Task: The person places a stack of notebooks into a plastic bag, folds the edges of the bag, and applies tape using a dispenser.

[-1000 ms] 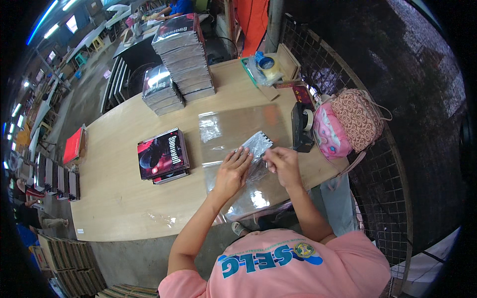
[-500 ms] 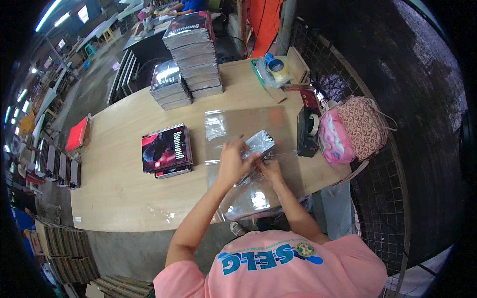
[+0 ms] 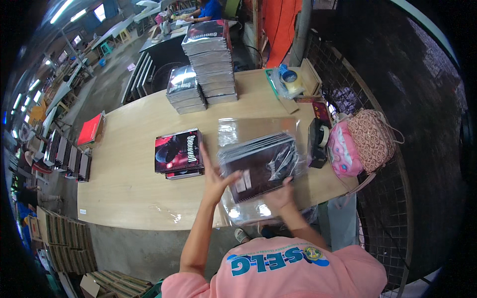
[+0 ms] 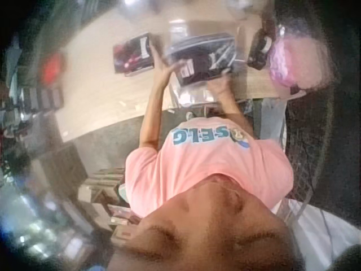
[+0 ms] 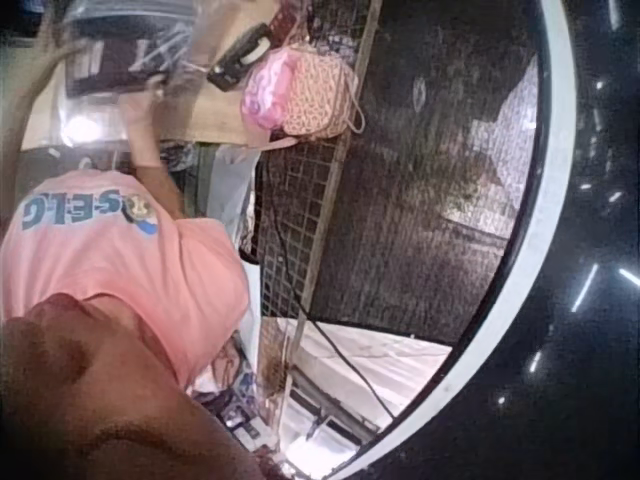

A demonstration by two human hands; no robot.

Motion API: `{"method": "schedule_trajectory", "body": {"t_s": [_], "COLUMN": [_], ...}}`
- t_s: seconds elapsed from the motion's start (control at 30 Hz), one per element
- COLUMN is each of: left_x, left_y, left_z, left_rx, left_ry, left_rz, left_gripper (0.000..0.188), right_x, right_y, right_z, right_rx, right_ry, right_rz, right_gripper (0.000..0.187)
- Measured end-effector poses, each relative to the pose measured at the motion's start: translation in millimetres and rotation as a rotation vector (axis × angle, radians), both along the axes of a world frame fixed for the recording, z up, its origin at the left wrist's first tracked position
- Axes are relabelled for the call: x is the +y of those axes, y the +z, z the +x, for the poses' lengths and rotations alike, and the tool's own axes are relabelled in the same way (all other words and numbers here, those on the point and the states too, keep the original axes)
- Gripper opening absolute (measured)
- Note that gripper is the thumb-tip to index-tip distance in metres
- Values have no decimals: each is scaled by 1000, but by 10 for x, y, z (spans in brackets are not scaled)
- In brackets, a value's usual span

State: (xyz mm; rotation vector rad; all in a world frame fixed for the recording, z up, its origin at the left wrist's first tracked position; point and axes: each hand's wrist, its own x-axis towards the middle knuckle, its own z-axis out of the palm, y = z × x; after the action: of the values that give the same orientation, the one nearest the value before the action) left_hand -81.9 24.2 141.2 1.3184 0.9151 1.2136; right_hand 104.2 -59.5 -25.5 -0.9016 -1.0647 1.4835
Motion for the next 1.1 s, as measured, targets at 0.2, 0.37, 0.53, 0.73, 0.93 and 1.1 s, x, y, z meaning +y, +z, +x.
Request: {"method": "schedule_trajectory", "body": {"t_s": [0.2, 0.37, 0.53, 0.73, 0.93, 1.1], "left_x": [-120, -146, 31, 186, -148, -330], "left_y": [-838, -760, 485, 486, -1137, -1184], "left_z": [-179, -186, -605, -782, -159, -127], "left_rx": [277, 166, 1161, -46, 108, 227], "left_ry": [-144, 30, -331, -164, -232, 18], "left_rz": [83, 451, 1124, 465, -40, 192], "left_gripper": [146, 121, 58, 99, 124, 118], "right_x": [152, 51, 223, 289, 270, 152], "right_y": [579, 489, 2094, 1279, -186, 280], "right_z": [480, 526, 613, 1184, 460, 366], "right_rx": [-260, -586, -1438, -482, -699, -396], "right_ry": [-220, -297, -116, -353, -483, -369], "right_rz": [15, 289, 991, 752, 443, 353], "right_gripper": [76, 101, 100, 105, 128, 123]}}
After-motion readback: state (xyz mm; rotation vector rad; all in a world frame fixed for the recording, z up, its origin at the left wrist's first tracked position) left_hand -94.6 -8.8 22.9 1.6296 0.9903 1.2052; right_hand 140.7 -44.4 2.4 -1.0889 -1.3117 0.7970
